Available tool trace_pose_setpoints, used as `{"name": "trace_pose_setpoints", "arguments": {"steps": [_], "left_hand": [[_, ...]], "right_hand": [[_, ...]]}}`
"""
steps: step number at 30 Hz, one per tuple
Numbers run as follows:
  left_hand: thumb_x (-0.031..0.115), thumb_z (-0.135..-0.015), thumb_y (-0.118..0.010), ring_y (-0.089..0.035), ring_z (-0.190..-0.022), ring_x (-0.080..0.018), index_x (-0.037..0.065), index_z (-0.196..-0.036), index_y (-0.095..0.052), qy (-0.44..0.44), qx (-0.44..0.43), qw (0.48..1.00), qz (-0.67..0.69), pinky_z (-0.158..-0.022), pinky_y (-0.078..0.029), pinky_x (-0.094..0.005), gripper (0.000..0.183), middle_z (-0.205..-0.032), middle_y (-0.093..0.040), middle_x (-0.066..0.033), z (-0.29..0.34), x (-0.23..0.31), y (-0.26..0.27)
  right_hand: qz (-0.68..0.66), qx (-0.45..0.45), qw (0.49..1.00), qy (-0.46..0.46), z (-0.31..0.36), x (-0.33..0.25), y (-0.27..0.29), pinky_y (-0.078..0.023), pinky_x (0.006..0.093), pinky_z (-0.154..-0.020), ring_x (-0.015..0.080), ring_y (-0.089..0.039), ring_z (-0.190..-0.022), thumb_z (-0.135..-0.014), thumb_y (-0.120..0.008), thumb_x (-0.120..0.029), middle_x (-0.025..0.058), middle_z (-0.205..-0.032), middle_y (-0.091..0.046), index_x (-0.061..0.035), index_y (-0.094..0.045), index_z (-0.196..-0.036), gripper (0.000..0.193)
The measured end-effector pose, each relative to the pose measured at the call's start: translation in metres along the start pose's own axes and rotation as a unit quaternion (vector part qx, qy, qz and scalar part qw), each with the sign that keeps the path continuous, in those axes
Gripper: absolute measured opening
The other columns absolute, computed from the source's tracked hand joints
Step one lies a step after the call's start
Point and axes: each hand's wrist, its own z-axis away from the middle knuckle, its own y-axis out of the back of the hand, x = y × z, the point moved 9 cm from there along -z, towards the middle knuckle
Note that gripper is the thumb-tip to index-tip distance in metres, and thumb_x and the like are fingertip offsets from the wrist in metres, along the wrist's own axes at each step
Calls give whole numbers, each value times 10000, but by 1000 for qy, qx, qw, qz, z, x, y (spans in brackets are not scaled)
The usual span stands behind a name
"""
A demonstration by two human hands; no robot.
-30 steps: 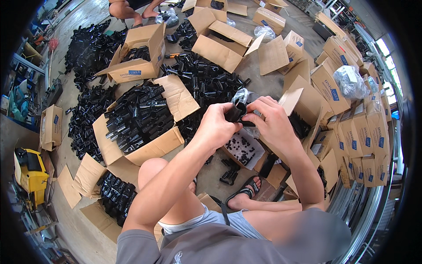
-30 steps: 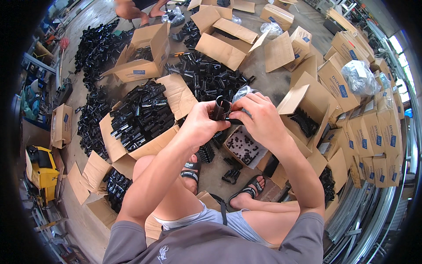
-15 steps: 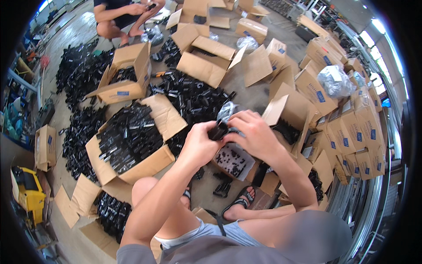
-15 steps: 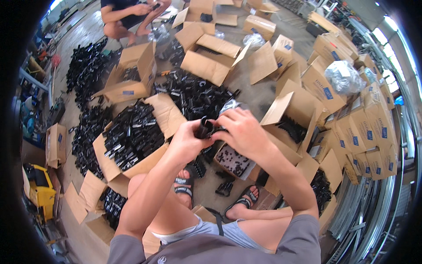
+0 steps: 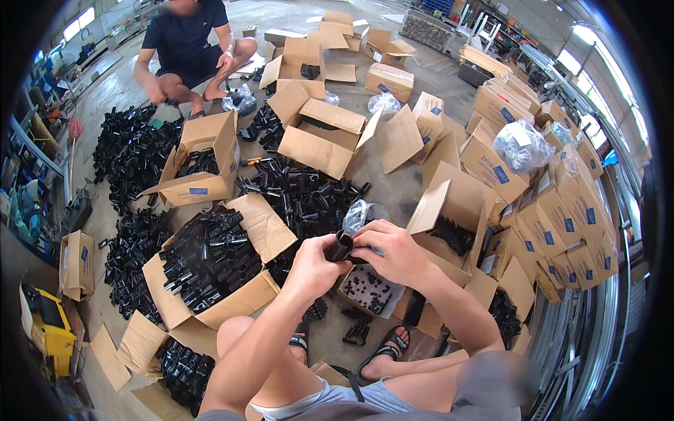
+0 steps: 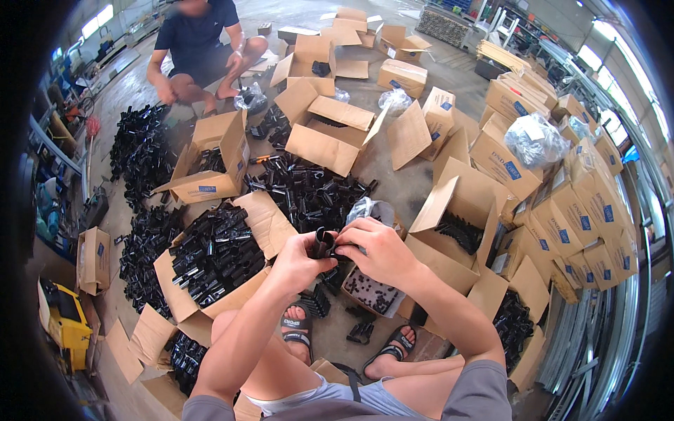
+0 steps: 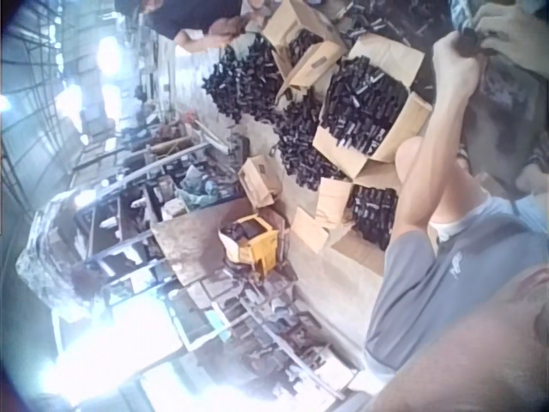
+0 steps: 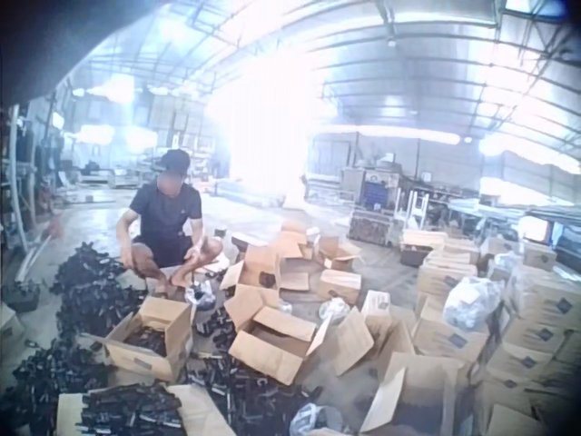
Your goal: The person inspects and sorts plastic manufacturing components by hand while sitting on the floor surrounded by boxes.
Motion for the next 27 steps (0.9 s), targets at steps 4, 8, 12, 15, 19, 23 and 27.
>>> {"name": "trace_pose_setpoints", "arguments": {"steps": [4, 8, 12, 15, 19, 23, 27], "left_hand": [[25, -765, -784, -611, -810, -93, 20, -1068, -733, -12, -2, 1000, 9, -767, -500, -299, 308, -871, -725, -43, -2, -2, -4], [-12, -770, -767, -610, -826, -84, 18, -1090, -726, 14, -15, 1000, 10, -778, -502, -282, 324, -894, -713, -19, 0, 5, -6], [-76, -774, -744, -599, -848, -67, -1, -1100, -702, 25, -36, 999, -6, -781, -498, -248, 337, -922, -680, 31, -1, 1, -9], [-58, -778, -754, -591, -834, -64, -3, -1078, -697, 36, -36, 999, -15, -764, -490, -250, 309, -896, -675, 32, 0, 4, -9], [-19, -792, -776, -587, -814, -71, -4, -1058, -693, -34, -11, 997, -62, -747, -484, -260, 279, -863, -665, 23, -2, 10, -5], [126, -745, -829, -729, -965, -241, 31, -1223, -627, -99, -14, 991, -86, -838, -543, -354, 528, -1027, -744, -162, -1, 29, -5], [-28, -829, -780, -652, -860, -101, 3, -1252, -546, -53, -52, 997, -22, -750, -537, -256, 485, -1007, -703, -65, 4, 41, -1]], "right_hand": [[36, -16, 999, 5, -1, -2, 3, -530, 396, -883, 299, -662, -982, -839, -759, -152, 113, -987, -691, -29, -719, -955, 174], [-5, -9, 1000, 5, 3, 1, 2, -525, 397, -886, 310, -652, -1001, -826, -779, -209, 116, -997, -683, -37, -706, -971, 238], [36, -37, 999, -12, 3, 12, -3, -521, 407, -891, 321, -647, -999, -812, -798, -245, 128, -1012, -682, -39, -699, -987, 288], [46, -14, 998, -46, 3, 2, 6, -516, 395, -931, 306, -655, -1051, -786, -825, -256, 131, -1080, -697, -33, -712, -1040, 356], [-113, 30, 990, -82, 5, 3, 7, -532, 371, -921, 263, -687, -1044, -784, -844, -205, 138, -1134, -715, -25, -699, -1166, 447], [-178, 70, 971, -141, 19, 27, 1, -527, 330, -917, 184, -691, -1006, -819, -828, -145, 120, -1103, -734, 19, -675, -1204, 446], [-404, 171, 883, -166, 35, 49, -2, -500, 257, -895, 91, -610, -1012, -912, -761, -105, 23, -1105, -657, 26, -603, -1273, 415]]}}
